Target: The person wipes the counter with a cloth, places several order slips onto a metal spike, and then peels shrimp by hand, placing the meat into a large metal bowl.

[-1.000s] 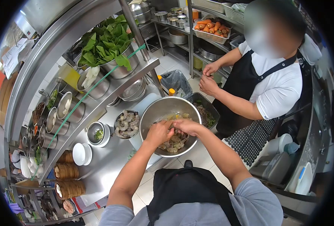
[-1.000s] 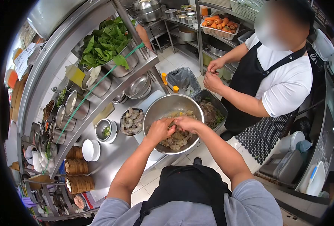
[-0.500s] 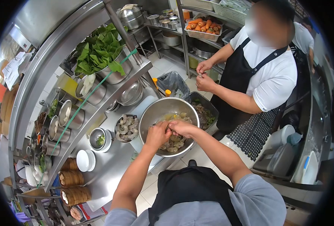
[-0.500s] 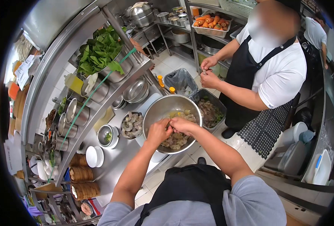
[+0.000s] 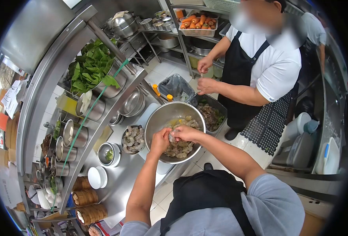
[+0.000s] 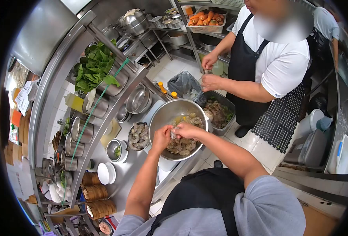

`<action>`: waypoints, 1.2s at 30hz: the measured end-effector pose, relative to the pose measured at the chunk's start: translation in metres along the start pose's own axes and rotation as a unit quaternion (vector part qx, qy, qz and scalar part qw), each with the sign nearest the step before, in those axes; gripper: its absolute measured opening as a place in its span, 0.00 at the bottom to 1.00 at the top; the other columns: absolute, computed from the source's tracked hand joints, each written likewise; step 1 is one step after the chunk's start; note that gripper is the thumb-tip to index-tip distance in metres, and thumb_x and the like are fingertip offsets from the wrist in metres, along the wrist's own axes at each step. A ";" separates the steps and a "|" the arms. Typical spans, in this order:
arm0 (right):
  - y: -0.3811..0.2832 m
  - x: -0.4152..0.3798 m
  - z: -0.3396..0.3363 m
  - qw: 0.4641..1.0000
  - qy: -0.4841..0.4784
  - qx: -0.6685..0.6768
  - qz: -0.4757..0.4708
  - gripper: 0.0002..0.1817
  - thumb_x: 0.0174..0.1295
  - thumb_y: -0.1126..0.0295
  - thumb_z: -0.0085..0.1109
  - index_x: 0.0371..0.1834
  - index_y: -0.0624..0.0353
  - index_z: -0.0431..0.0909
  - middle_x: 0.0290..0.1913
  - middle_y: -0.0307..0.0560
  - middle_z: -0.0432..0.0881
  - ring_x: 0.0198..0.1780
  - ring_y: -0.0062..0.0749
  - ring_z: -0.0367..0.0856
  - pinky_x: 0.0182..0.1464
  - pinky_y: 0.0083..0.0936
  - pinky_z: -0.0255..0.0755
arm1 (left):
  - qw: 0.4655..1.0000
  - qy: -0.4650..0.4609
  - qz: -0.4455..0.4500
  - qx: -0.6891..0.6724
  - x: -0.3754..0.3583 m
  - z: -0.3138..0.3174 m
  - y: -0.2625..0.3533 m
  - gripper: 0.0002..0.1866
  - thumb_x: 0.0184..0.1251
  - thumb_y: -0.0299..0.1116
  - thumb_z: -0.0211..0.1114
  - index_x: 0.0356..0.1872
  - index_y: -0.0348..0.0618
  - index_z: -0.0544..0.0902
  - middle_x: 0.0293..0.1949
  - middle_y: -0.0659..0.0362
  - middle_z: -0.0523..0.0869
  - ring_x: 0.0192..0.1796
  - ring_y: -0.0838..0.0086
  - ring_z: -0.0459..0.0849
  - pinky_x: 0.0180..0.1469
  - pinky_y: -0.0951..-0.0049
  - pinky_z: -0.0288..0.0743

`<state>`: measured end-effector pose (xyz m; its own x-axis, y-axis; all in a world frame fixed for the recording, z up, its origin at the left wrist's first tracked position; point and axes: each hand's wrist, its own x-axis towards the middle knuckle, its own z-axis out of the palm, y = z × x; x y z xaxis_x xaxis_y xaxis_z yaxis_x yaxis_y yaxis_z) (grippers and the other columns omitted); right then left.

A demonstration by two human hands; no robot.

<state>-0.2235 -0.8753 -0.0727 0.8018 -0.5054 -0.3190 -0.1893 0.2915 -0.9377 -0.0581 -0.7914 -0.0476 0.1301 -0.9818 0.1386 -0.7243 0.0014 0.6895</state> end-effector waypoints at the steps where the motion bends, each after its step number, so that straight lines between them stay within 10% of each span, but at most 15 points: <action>1: 0.001 0.000 0.000 1.000 0.024 0.010 0.006 0.17 0.71 0.56 0.55 0.36 0.59 0.82 0.27 0.38 0.82 0.30 0.20 0.76 0.31 0.22 0.68 | 1.000 0.000 0.000 0.000 -0.001 0.002 -0.002 0.08 0.71 0.23 0.57 0.44 0.37 0.84 0.36 0.47 0.89 0.35 0.55 0.89 0.36 0.60 0.81; 3: 0.001 0.000 -0.001 0.999 0.048 0.021 0.011 0.17 0.71 0.54 0.56 0.36 0.58 0.82 0.24 0.36 0.79 0.29 0.20 0.75 0.29 0.22 0.67 | 0.968 -0.055 -0.137 -0.201 -0.002 0.008 -0.006 0.10 0.76 0.29 0.57 0.52 0.40 0.80 0.30 0.59 0.84 0.28 0.78 0.84 0.28 0.77 0.78; 9: 0.013 0.006 0.000 0.968 0.105 0.223 0.039 0.21 0.73 0.48 0.52 0.35 0.55 0.79 0.21 0.32 0.71 0.20 0.18 0.67 0.19 0.22 0.57 | 0.886 -0.008 -0.213 -0.411 -0.012 0.024 0.020 0.16 0.77 0.30 0.57 0.61 0.41 0.73 0.30 0.61 0.83 0.31 0.78 0.84 0.27 0.78 0.82; 14: 0.018 0.006 0.008 0.987 0.113 0.112 -0.014 0.23 0.77 0.45 0.44 0.41 0.54 0.77 0.23 0.31 0.70 0.20 0.16 0.63 0.20 0.19 0.57 | 0.958 -0.021 -0.188 -0.216 -0.008 0.022 0.017 0.14 0.78 0.32 0.58 0.57 0.35 0.77 0.35 0.60 0.85 0.37 0.77 0.84 0.30 0.78 0.83; 22: -0.001 0.000 0.006 0.973 0.072 0.216 -0.028 0.23 0.76 0.44 0.46 0.44 0.53 0.76 0.25 0.32 0.68 0.22 0.15 0.62 0.21 0.18 0.57 | 0.706 0.012 -0.282 -0.650 -0.006 0.012 0.011 0.07 0.76 0.30 0.59 0.46 0.38 0.79 0.36 0.56 0.86 0.34 0.73 0.86 0.38 0.75 0.85; 27: -0.004 0.008 0.006 0.963 0.065 0.263 0.000 0.22 0.76 0.44 0.47 0.45 0.53 0.76 0.25 0.31 0.68 0.22 0.14 0.60 0.21 0.17 0.55 | 0.681 0.052 -0.263 -0.681 -0.006 0.034 -0.011 0.05 0.75 0.26 0.58 0.45 0.38 0.79 0.37 0.54 0.86 0.36 0.71 0.86 0.40 0.73 0.86; 36: 0.002 0.011 0.012 0.953 0.213 -0.120 -0.176 0.23 0.80 0.53 0.44 0.41 0.66 0.76 0.35 0.40 0.78 0.38 0.25 0.72 0.47 0.27 0.70 | 0.682 0.086 -0.255 -0.680 -0.004 0.037 -0.010 0.06 0.72 0.25 0.58 0.46 0.36 0.79 0.37 0.55 0.85 0.34 0.72 0.85 0.36 0.76 0.85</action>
<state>-0.2085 -0.8705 -0.0760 0.5460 -0.8367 0.0430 -0.1165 -0.1266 -0.9851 -0.0766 -0.7950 -0.0813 0.2916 -0.8840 -0.3654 0.7280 -0.0428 0.6843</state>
